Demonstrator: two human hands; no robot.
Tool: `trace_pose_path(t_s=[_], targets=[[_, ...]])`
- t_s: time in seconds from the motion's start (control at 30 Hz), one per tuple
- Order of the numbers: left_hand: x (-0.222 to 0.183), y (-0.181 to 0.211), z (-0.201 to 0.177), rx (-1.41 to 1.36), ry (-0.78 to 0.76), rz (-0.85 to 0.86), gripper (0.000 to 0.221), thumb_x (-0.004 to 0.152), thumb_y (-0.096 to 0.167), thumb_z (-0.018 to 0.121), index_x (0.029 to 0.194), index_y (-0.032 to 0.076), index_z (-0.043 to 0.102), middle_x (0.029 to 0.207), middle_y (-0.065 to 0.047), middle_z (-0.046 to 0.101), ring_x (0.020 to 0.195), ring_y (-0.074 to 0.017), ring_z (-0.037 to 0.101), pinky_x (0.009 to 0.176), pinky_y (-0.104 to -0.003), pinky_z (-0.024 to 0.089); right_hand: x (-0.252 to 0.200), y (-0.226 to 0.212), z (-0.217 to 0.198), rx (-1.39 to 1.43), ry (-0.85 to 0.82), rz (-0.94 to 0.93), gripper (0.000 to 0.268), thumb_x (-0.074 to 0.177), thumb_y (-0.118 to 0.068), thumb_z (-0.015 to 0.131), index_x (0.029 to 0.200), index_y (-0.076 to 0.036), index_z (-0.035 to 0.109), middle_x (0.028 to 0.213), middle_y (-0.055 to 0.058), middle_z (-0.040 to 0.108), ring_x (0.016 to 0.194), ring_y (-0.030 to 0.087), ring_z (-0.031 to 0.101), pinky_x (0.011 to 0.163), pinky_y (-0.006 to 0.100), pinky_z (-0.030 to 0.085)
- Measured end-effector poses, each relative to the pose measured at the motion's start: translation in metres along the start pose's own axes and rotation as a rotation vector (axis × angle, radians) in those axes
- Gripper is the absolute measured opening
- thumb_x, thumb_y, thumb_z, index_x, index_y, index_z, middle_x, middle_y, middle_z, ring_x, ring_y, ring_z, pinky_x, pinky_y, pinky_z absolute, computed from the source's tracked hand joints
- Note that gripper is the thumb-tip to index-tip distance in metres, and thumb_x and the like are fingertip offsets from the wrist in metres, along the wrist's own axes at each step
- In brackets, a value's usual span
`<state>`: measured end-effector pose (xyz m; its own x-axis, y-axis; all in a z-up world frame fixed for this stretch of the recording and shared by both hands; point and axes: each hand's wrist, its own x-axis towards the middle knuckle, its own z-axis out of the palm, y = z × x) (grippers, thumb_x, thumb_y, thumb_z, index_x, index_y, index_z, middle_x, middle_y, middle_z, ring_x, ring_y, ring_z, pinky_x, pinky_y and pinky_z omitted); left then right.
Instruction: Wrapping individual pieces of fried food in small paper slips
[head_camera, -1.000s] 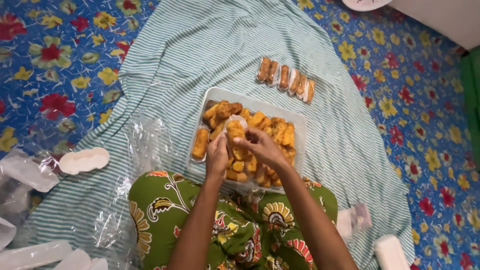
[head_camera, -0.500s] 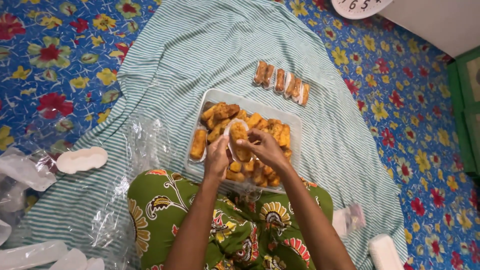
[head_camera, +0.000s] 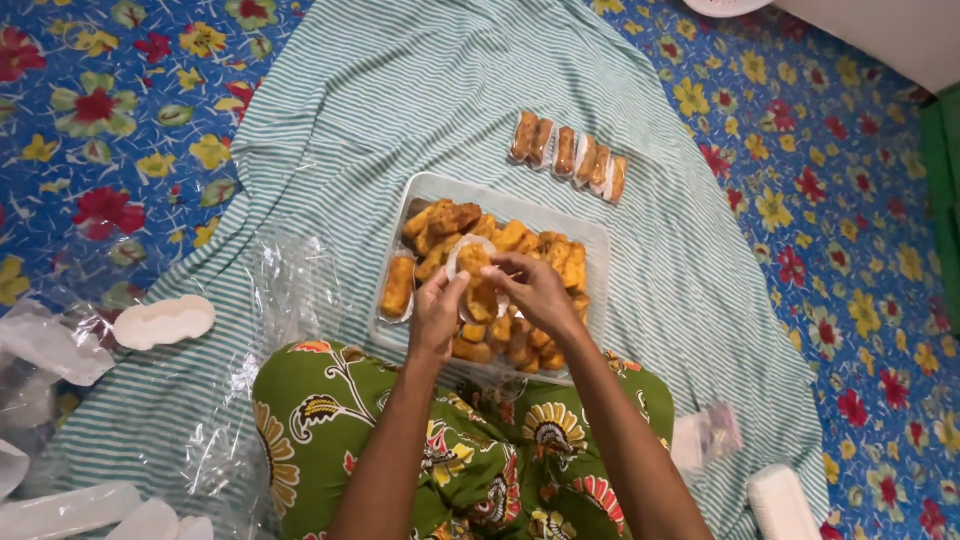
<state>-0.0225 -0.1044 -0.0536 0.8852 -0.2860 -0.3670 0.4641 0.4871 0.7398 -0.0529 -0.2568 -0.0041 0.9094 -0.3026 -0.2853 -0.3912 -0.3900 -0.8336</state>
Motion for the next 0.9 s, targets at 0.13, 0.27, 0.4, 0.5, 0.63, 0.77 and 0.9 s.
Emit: trace_pose_path(t_s=[0.13,0.27,0.4,0.5,0.63,0.77,0.9], targets=[[-0.006,0.009,0.002,0.072,-0.019,0.023,0.023,0.094,0.012,0.070,0.113,-0.001,0.072,0.088,-0.012,0.073,0.078,-0.0171,0.069,0.069,-0.036,0.061,-0.004,0.006,-0.007,0.114,0.089,-0.056,0.036,0.094,-0.034,0.076,0.124,-0.015,0.073,0.101,0.011,0.076,0.084,0.019,0.072,0.071,0.032,0.061],[-0.002,-0.002,-0.002,0.179,-0.020,0.023,0.023,0.090,0.014,0.074,0.110,0.002,0.075,0.081,-0.009,0.073,0.073,-0.0145,0.068,0.066,-0.035,0.060,-0.015,0.020,-0.009,0.282,0.182,-0.049,0.040,0.095,-0.025,0.075,0.129,-0.004,0.065,0.097,0.011,0.070,0.078,0.018,0.068,0.068,0.029,0.060],[0.002,-0.006,-0.007,0.431,-0.036,-0.057,0.027,0.087,0.025,0.077,0.111,0.011,0.078,0.091,-0.008,0.076,0.084,-0.0167,0.070,0.080,-0.035,0.058,-0.031,0.040,-0.006,0.389,0.111,0.093,0.040,0.093,-0.028,0.075,0.127,-0.008,0.066,0.101,0.005,0.070,0.083,0.014,0.067,0.072,0.029,0.061],[0.007,-0.019,-0.011,0.687,-0.089,-0.106,0.034,0.083,0.040,0.080,0.113,0.023,0.079,0.098,-0.002,0.079,0.093,-0.0192,0.076,0.085,-0.035,0.057,-0.035,0.059,0.001,0.409,0.082,0.101,0.032,0.095,-0.023,0.075,0.121,-0.006,0.070,0.098,0.009,0.069,0.083,0.017,0.067,0.073,0.037,0.062],[-0.007,-0.008,-0.004,0.738,-0.215,-0.038,0.060,0.068,0.036,0.092,0.121,0.014,0.074,0.103,-0.013,0.078,0.101,-0.0278,0.074,0.091,-0.042,0.056,-0.049,0.062,0.005,0.515,0.125,0.155,0.020,0.096,-0.015,0.070,0.111,-0.002,0.068,0.088,0.008,0.066,0.074,0.017,0.069,0.065,0.035,0.065],[0.000,-0.028,-0.011,0.760,-0.258,0.023,0.078,0.065,0.025,0.094,0.135,0.008,0.065,0.112,-0.024,0.074,0.108,-0.0371,0.071,0.089,-0.043,0.058,-0.058,0.076,0.011,0.428,0.151,0.146,0.017,0.097,-0.016,0.069,0.106,-0.002,0.068,0.085,0.009,0.065,0.074,0.018,0.069,0.065,0.036,0.063],[-0.002,-0.025,-0.015,0.786,-0.310,0.038,0.082,0.066,0.025,0.095,0.141,0.015,0.062,0.112,-0.020,0.074,0.107,-0.0325,0.072,0.086,-0.039,0.061,-0.077,0.061,0.017,0.528,0.189,0.182,0.017,0.096,-0.015,0.069,0.105,-0.001,0.066,0.084,0.010,0.066,0.074,0.018,0.067,0.065,0.034,0.063]])
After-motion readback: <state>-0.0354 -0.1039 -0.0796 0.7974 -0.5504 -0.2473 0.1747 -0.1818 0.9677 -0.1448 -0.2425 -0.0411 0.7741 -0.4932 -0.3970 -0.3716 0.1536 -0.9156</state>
